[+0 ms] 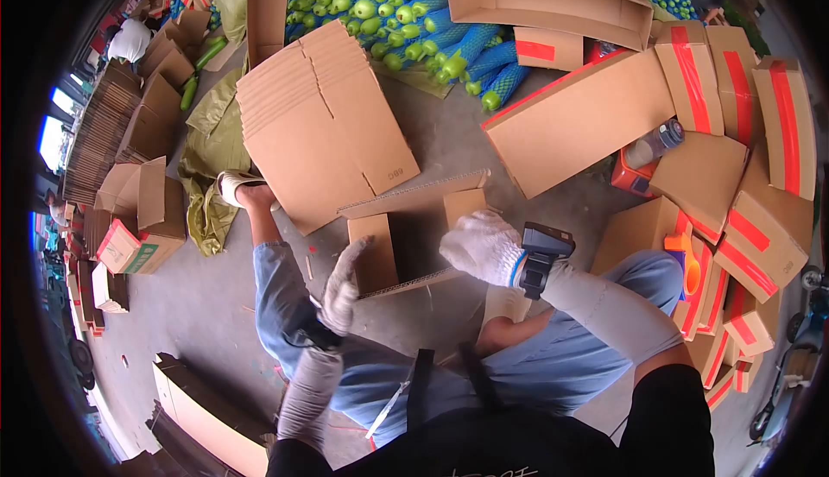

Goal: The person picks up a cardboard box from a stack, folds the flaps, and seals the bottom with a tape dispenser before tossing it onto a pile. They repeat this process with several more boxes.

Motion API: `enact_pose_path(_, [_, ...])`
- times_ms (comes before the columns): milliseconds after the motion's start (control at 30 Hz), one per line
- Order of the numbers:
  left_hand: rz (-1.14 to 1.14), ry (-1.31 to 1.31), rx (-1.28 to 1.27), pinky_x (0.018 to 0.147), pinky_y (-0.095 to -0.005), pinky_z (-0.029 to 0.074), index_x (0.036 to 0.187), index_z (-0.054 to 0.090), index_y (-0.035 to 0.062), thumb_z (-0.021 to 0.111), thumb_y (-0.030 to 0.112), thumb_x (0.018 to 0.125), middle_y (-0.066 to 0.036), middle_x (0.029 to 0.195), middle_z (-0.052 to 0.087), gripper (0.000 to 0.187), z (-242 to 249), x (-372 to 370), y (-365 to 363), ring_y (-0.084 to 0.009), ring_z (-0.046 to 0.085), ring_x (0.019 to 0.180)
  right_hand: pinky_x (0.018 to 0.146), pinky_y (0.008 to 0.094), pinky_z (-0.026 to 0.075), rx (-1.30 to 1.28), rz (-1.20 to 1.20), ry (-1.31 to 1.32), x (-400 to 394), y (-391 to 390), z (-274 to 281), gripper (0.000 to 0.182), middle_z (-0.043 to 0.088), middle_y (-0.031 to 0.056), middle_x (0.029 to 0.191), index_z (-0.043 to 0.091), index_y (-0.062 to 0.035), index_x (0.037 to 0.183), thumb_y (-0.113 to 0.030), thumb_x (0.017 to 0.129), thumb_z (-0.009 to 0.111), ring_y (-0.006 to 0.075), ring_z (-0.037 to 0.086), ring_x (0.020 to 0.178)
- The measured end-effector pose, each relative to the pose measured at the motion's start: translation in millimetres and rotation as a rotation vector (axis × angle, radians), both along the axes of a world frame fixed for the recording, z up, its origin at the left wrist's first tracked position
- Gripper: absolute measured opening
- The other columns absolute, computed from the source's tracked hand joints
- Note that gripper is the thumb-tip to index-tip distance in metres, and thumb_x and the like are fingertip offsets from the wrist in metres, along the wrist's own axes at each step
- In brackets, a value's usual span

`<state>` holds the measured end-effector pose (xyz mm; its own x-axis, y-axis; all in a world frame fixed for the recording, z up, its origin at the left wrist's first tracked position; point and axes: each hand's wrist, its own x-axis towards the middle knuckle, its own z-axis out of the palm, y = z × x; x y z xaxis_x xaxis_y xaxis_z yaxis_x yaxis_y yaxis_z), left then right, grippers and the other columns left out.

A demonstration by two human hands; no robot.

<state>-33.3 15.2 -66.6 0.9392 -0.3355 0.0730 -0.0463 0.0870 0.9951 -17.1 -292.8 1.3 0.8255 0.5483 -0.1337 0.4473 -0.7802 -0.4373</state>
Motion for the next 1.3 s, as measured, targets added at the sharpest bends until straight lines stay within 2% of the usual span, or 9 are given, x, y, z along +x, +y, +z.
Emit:
enact_pose_path(100, [0.562, -0.043, -0.044, 0.117, -0.0408, 0.026, 0.145, 0.034, -0.0071, 0.060, 0.022, 0.096, -0.021, 0.142, 0.047, 0.062, -30, -19, -36, -0.0302, 0.042, 0.136, 0.089, 0.0444, 0.046, 0.037, -0.039, -0.150, 9, -2, -10, 0.020, 0.065, 0.0085, 0.096, 0.068, -0.0136, 0.100, -0.028, 0.091, 0.058, 0.0311, 0.060, 0.096])
enact_pose_path(167, [0.860, -0.287, 0.491, 0.114, -0.0412, 0.031, 0.148, 0.025, -0.0064, 0.062, 0.019, 0.094, -0.026, 0.142, 0.046, 0.071, -42, 15, -56, -0.0363, 0.043, 0.135, 0.092, 0.0431, 0.045, -0.005, -0.255, -0.261, 16, 1, -18, 0.022, 0.062, 0.0111, 0.104, 0.065, -0.0084, 0.105, -0.022, 0.088, 0.061, 0.0333, 0.058, 0.103])
enact_pose_path(433, [0.354, -0.179, 0.921, 0.105, -0.0432, 0.044, 0.153, 0.005, -0.0030, 0.066, 0.038, 0.090, -0.034, 0.145, 0.037, 0.097, -26, 44, -51, -0.0435, 0.046, 0.130, 0.101, 0.0570, 0.037, 0.119, -0.208, -0.844, 19, 4, -25, 0.048, 0.052, 0.0156, 0.131, 0.060, -0.0109, 0.124, -0.023, 0.079, 0.067, 0.0358, 0.046, 0.126])
enact_pose_path(567, [0.311, -0.201, 0.681, 0.107, -0.0407, 0.042, 0.152, 0.006, -0.0047, 0.072, 0.035, 0.086, -0.034, 0.148, 0.032, 0.102, -34, 42, -51, -0.0430, 0.043, 0.133, 0.107, 0.0537, 0.035, 0.070, -0.422, -0.296, 60, -15, -14, 0.060, 0.049, 0.0197, 0.139, 0.051, -0.0087, 0.137, -0.032, 0.084, 0.067, 0.0385, 0.045, 0.126])
enact_pose_path(700, [0.356, -0.316, 0.660, 0.108, -0.0444, 0.040, 0.152, 0.009, -0.0052, 0.078, 0.029, 0.080, -0.034, 0.150, 0.028, 0.106, -16, 40, -60, -0.0439, 0.041, 0.134, 0.110, 0.0563, 0.029, -0.009, -0.302, -0.361, 21, -5, -17, 0.063, 0.045, 0.0199, 0.145, 0.046, -0.0061, 0.140, -0.037, 0.088, 0.061, 0.0384, 0.042, 0.132])
enact_pose_path(933, [0.110, -0.584, 1.525, 0.118, -0.0584, 0.009, 0.153, 0.020, -0.0006, 0.046, 0.055, 0.093, -0.018, 0.160, 0.022, 0.085, 14, 35, -93, -0.0375, 0.018, 0.148, 0.115, 0.0590, 0.016, -0.111, -0.279, -0.343, -16, -6, -45, 0.071, 0.039, 0.0187, 0.150, 0.044, -0.0057, 0.143, -0.046, 0.087, 0.061, 0.0385, 0.033, 0.140])
enact_pose_path(1100, [-0.015, -0.378, 1.720, 0.119, -0.0554, 0.009, 0.154, 0.017, 0.0008, 0.041, 0.055, 0.096, -0.016, 0.161, 0.020, 0.083, 28, 40, -145, -0.0312, 0.016, 0.150, 0.113, 0.0560, 0.026, -0.184, -0.198, -0.055, -68, -26, 13, 0.061, 0.043, 0.0233, 0.146, 0.053, -0.0036, 0.133, -0.046, 0.090, 0.059, 0.0351, 0.039, 0.138])
enact_pose_path(1167, [0.016, -0.403, 1.702, 0.120, -0.0528, 0.009, 0.154, 0.015, -0.0006, 0.040, 0.049, 0.098, -0.018, 0.161, 0.018, 0.079, 12, 44, -142, -0.0317, 0.016, 0.150, 0.103, 0.0417, 0.044, 0.384, -0.561, 0.053, -96, -72, 59, 0.041, 0.061, 0.0206, 0.125, 0.067, -0.0037, 0.115, -0.035, 0.089, 0.068, 0.0314, 0.058, 0.121])
enact_pose_path(1300, [0.032, -0.504, 1.581, 0.120, -0.0510, 0.009, 0.153, 0.017, -0.0030, 0.039, 0.042, 0.098, -0.021, 0.160, 0.019, 0.074, 2, 43, -136, -0.0340, 0.016, 0.149, 0.075, 0.0307, 0.053, -0.165, -1.167, -0.620, -160, -237, 100, 0.021, 0.071, 0.0150, 0.092, 0.069, 0.0016, 0.105, -0.015, 0.092, 0.064, 0.0189, 0.069, 0.081])
